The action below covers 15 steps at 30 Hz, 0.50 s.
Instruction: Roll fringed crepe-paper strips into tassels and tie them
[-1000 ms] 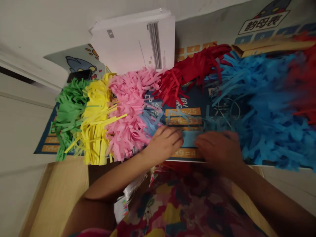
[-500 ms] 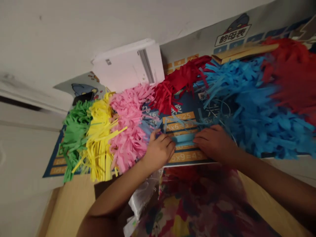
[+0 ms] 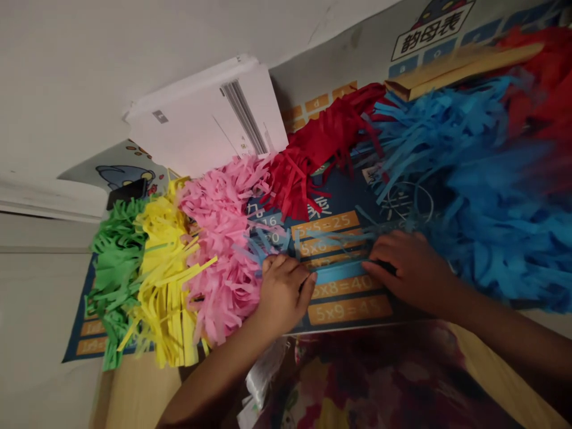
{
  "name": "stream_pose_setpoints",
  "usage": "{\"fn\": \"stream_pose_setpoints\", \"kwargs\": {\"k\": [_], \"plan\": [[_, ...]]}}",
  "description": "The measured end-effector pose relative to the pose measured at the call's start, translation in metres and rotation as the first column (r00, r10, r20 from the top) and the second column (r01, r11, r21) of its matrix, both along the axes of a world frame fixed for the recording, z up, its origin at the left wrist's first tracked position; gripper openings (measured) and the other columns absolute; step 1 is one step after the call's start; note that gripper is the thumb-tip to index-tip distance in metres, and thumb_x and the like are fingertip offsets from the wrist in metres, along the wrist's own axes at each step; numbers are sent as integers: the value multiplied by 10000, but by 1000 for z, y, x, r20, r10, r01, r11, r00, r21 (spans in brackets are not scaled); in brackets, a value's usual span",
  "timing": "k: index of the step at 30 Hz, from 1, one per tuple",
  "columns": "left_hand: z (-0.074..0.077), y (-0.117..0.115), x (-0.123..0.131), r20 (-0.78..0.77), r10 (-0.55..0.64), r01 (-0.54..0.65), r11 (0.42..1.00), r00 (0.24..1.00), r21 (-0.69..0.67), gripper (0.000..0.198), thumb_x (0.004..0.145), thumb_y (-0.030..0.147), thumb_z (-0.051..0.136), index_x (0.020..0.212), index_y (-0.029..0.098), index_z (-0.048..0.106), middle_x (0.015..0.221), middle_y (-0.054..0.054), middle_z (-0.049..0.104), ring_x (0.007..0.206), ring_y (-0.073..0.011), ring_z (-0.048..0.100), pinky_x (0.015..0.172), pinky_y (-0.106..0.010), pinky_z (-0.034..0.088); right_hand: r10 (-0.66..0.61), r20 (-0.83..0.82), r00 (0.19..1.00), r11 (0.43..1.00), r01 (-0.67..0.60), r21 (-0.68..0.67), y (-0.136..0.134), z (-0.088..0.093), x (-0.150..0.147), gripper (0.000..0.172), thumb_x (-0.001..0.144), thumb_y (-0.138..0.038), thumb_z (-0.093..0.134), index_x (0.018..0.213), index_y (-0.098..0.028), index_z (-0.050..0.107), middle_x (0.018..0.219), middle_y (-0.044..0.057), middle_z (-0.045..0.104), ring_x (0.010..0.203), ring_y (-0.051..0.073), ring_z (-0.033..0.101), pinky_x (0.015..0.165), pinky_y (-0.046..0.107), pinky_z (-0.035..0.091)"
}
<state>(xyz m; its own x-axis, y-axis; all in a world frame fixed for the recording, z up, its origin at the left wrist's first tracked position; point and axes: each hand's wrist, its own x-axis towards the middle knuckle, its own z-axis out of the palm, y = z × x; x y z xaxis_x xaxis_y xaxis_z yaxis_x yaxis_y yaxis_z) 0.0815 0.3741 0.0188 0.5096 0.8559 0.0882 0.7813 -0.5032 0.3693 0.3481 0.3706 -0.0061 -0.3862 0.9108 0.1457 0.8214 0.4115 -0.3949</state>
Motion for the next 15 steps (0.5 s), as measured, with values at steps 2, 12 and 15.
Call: {"fn": "stream_pose_setpoints", "kwargs": {"k": [2, 12, 15], "plan": [[-1, -1, 0, -19, 20, -19, 1000, 1000, 20, 310, 988, 304, 511, 736, 186, 648, 757, -48, 655, 791, -214, 570, 782, -408, 385, -10, 11, 1000, 1000, 10, 19, 0, -1, 0, 305, 957, -354, 543, 697, -211, 613, 743, 35, 608, 785, 225, 513, 702, 353, 262], [-2, 1, -1, -104, -38, 58, 979, 994, 197, 155, 972, 297, 571, 1002, 186, 675, 952, -67, 708, 908, -237, 577, 814, -410, 394, -32, 99, 995, 988, 17, 154, -1, 9, -4, 178, 943, -278, 570, 816, -195, 662, 845, 43, 680, 833, 227, 554, 733, 370, 274], [4, -4, 0, -202, -244, 298, 904, 948, 305, 189, 982, 196, 556, 1140, 208, 658, 1053, -37, 731, 1014, -225, 570, 951, -439, 366, 133, 168, 977, 949, -174, 262, -9, 18, -9, 142, 957, -191, 549, 906, -203, 681, 999, 33, 717, 992, 245, 570, 852, 435, 300]]}}
